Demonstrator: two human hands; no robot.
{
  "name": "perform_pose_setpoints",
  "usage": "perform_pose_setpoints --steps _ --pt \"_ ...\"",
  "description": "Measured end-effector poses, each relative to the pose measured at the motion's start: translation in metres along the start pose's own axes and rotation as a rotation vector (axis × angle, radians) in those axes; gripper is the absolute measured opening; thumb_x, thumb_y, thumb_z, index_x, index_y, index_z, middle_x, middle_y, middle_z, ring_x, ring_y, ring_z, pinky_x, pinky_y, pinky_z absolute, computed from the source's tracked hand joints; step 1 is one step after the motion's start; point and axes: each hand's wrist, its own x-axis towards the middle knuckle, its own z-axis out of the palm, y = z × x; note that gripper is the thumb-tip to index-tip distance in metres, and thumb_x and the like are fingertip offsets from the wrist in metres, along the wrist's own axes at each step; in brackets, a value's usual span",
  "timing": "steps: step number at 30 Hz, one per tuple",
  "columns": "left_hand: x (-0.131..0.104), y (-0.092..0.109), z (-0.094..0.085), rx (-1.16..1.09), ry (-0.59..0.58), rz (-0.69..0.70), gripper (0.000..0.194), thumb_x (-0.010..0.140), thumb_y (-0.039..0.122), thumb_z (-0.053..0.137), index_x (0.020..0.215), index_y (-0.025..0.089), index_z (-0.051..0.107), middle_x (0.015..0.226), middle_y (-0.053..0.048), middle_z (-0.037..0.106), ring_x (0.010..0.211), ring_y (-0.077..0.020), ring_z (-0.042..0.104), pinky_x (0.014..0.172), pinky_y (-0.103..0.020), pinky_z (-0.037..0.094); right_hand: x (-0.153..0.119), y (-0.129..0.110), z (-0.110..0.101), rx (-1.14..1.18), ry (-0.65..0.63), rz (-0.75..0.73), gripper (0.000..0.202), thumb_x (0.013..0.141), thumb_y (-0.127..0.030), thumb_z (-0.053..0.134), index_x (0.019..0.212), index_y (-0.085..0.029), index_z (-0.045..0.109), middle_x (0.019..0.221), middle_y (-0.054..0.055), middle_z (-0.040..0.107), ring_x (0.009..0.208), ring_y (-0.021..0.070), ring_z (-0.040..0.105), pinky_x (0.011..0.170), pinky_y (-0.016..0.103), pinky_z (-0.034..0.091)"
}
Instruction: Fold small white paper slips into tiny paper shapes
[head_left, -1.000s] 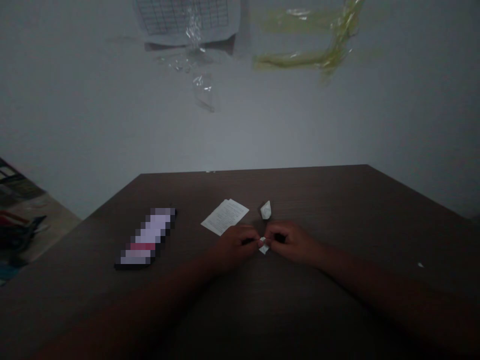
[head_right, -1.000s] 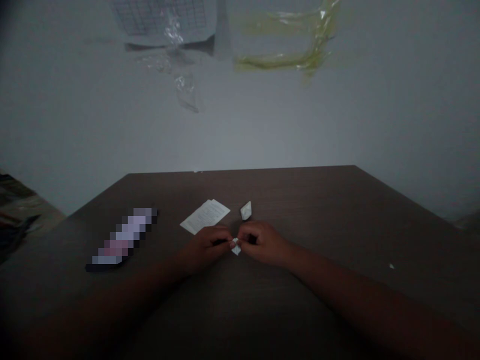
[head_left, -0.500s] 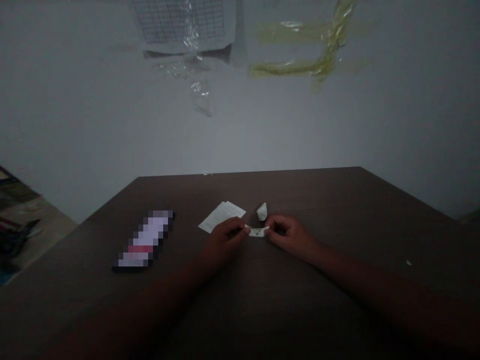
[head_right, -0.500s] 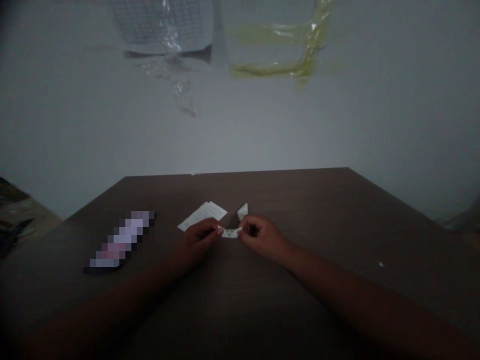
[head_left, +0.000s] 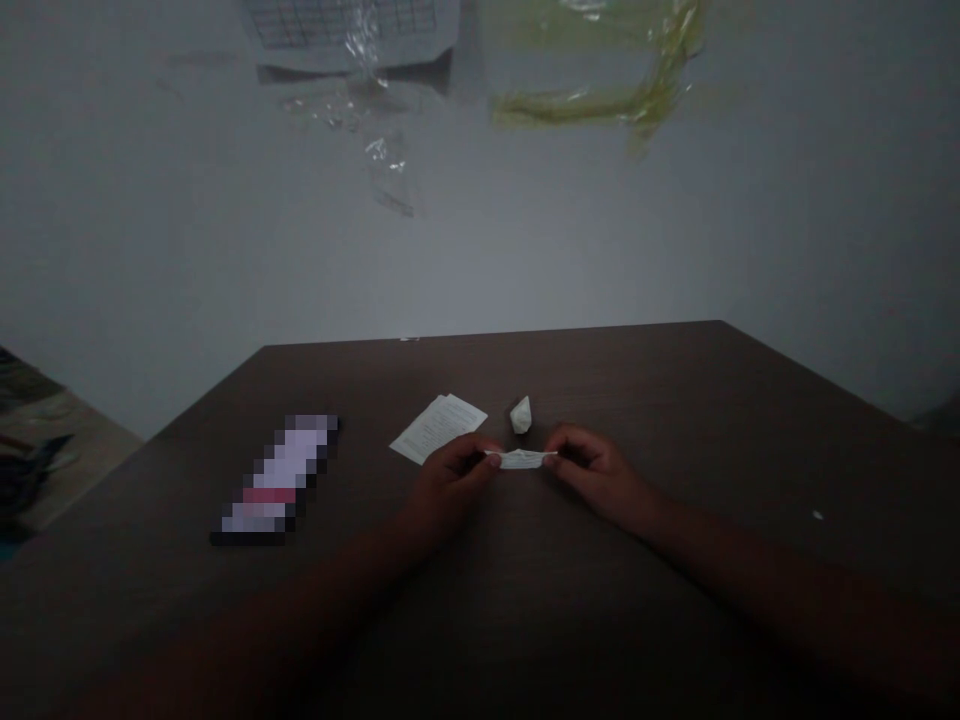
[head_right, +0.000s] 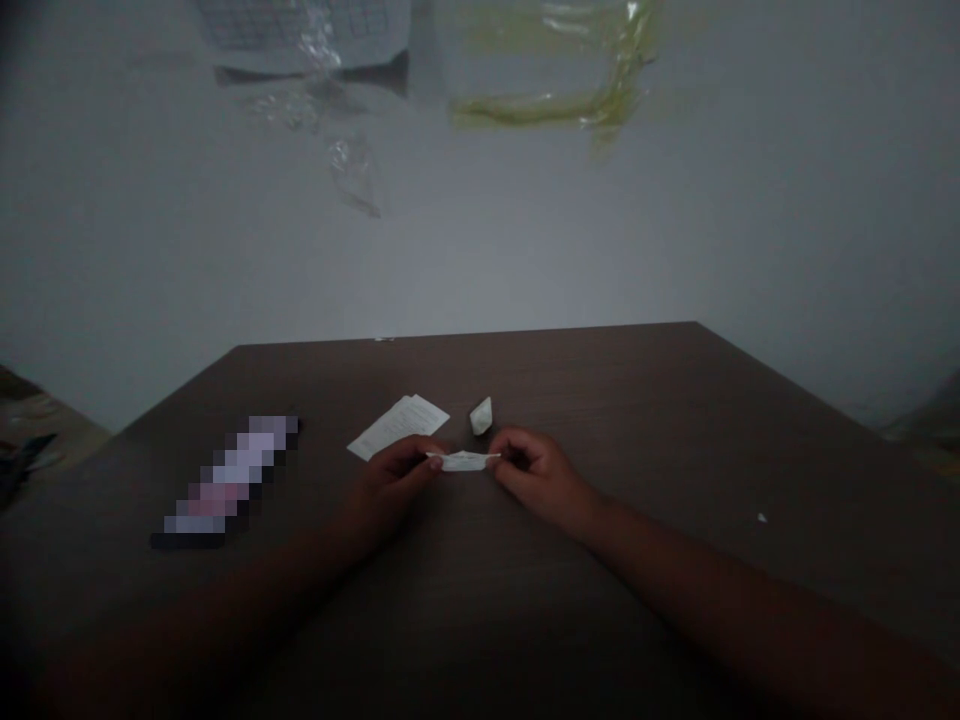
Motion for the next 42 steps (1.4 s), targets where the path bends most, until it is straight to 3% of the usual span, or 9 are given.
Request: perform_pose_setpoints --steps 5,11,16,23,31,36,42 --pt "0.002 -0.012 0.002 0.189 -0.097 0.131 0.003 0.096 0.023 0.072 0.096 0.023 0.069 0.116 -0.007 0.085 0.109 -0.0257 0.081 0.101 -0.040 0.065 0.001 0.006 0.000 -0.112 -0.030 -0.160 0.008 0.099 -0.030 0.070 0.092 -0.026 0.068 0.092 0.003 0.073 0.085 0.0219 0.068 0.078 0.036 0.052" --pt "-0.001 -0.017 0.000 0.377 -0.115 0.313 0.037 0.093 0.013 0.070 0.128 0.024 0.074 0.127 -0.008 0.084 0.118 -0.0263 0.081 0.109 -0.044 0.067 -0.001 0.005 0.002 -0.211 -0.074 -0.215 0.005 0.096 -0.022 0.067 0.097 -0.027 0.068 0.095 0.003 0.079 0.083 0.0213 0.071 0.077 0.035 0.053" --pt "-0.002 -0.016 -0.001 0.458 -0.154 0.451 0.018 0.101 0.017 0.074 0.116 0.026 0.078 0.124 -0.007 0.083 0.117 -0.0249 0.080 0.107 -0.042 0.067 -0.001 0.006 0.003 -0.227 -0.062 -0.206 0.006 0.098 -0.024 0.069 0.095 -0.027 0.065 0.097 0.003 0.079 0.085 0.0211 0.072 0.079 0.034 0.054" --pt "0.001 -0.024 -0.002 0.459 -0.121 0.448 0.013 0.103 0.024 0.079 0.115 0.027 0.083 0.125 -0.007 0.084 0.116 -0.0259 0.081 0.108 -0.045 0.068 -0.001 0.006 0.003 -0.231 -0.084 -0.220 0.005 0.100 -0.027 0.068 0.097 -0.027 0.066 0.094 0.003 0.076 0.084 0.0211 0.069 0.079 0.035 0.053" --pt "-0.001 -0.007 0.000 0.461 -0.178 0.300 0.010 0.101 0.026 0.076 0.105 0.028 0.086 0.118 -0.008 0.085 0.112 -0.0279 0.079 0.106 -0.045 0.066 -0.003 -0.004 0.003 -0.237 -0.155 -0.167 0.009 0.099 -0.031 0.076 0.101 -0.028 0.068 0.101 0.004 0.078 0.093 0.0247 0.072 0.086 0.040 0.056" --pt "-0.002 -0.005 0.001 0.428 -0.181 0.305 0.009 0.101 0.025 0.077 0.108 0.025 0.082 0.113 -0.007 0.084 0.107 -0.0270 0.080 0.103 -0.044 0.065 -0.002 -0.007 0.007 -0.178 -0.165 -0.103 0.017 0.099 -0.037 0.082 0.105 -0.027 0.070 0.101 0.004 0.077 0.093 0.0235 0.071 0.087 0.038 0.057" --pt "0.002 -0.007 0.000 0.349 -0.138 0.098 0.025 0.095 0.033 0.085 0.118 0.026 0.080 0.101 -0.002 0.083 0.097 -0.0253 0.080 0.096 -0.039 0.065 0.001 -0.004 0.009 -0.079 -0.134 0.046 0.016 0.096 -0.033 0.080 0.099 -0.027 0.066 0.095 0.001 0.073 0.087 0.0211 0.067 0.081 0.035 0.052"
